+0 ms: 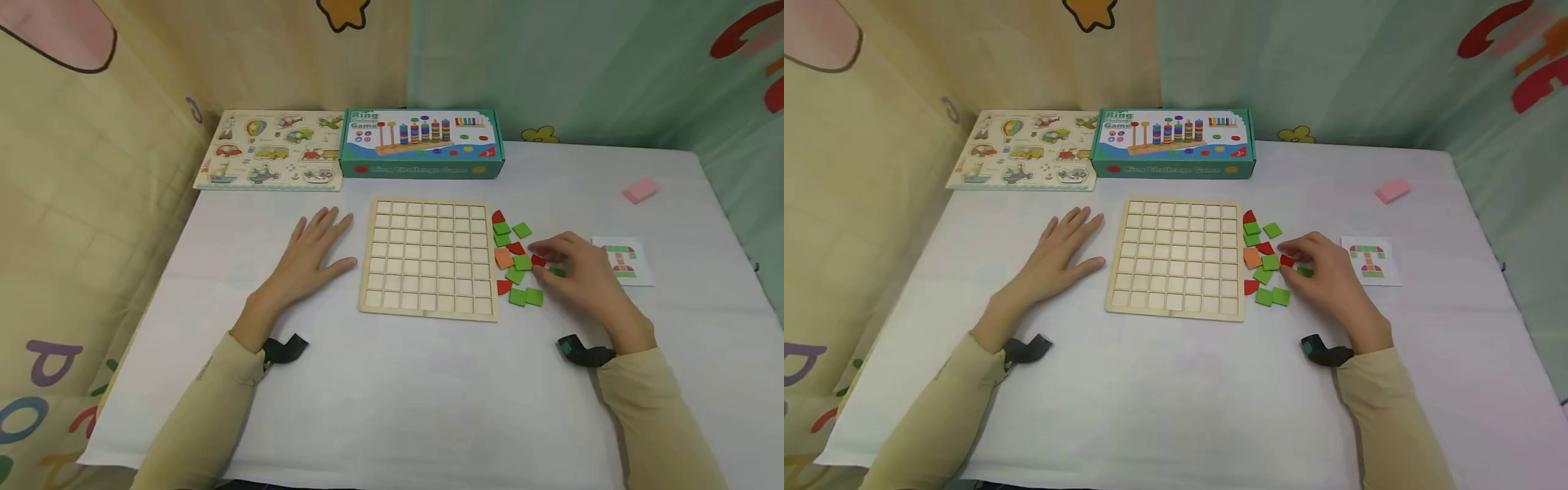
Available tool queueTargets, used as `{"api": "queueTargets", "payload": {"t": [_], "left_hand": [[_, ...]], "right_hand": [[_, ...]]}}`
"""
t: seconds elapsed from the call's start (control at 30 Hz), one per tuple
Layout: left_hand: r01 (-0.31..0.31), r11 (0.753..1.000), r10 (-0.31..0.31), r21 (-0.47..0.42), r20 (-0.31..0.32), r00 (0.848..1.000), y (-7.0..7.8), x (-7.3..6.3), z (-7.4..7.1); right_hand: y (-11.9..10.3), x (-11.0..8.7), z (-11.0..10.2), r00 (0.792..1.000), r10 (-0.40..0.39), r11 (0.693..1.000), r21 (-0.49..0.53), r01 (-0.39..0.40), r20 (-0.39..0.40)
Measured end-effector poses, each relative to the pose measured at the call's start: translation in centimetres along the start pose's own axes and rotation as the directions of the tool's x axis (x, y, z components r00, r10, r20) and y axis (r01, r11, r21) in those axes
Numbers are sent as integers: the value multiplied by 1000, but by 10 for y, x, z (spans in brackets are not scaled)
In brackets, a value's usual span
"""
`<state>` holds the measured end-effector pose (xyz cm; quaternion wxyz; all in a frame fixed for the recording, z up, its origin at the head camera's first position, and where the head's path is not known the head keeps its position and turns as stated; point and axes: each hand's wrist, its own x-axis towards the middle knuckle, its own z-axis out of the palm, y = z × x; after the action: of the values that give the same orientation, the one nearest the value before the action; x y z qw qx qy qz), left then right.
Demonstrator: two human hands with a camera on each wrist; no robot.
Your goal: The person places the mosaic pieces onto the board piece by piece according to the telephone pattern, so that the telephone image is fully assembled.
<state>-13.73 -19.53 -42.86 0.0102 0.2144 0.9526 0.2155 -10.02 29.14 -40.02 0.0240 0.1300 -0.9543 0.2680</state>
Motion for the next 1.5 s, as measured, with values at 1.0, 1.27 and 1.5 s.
{"api": "queueTargets", "payload": {"t": [1.0, 1.27, 1.5], "left_hand": [[7, 1000, -7, 7, 41, 999, 7, -5, -1], [2, 1000, -2, 5, 29, 1000, 9, -6, -3], [-57, 997, 60, -60, 45, 997, 21, 6, 0]], "right_hand": [[14, -3, -3, 991, 130, 975, 182, -130, 12], [14, 2, -16, 986, 164, 958, 233, -168, 38], [-8, 12, -21, 985, 174, 947, 273, -169, 4]]}}
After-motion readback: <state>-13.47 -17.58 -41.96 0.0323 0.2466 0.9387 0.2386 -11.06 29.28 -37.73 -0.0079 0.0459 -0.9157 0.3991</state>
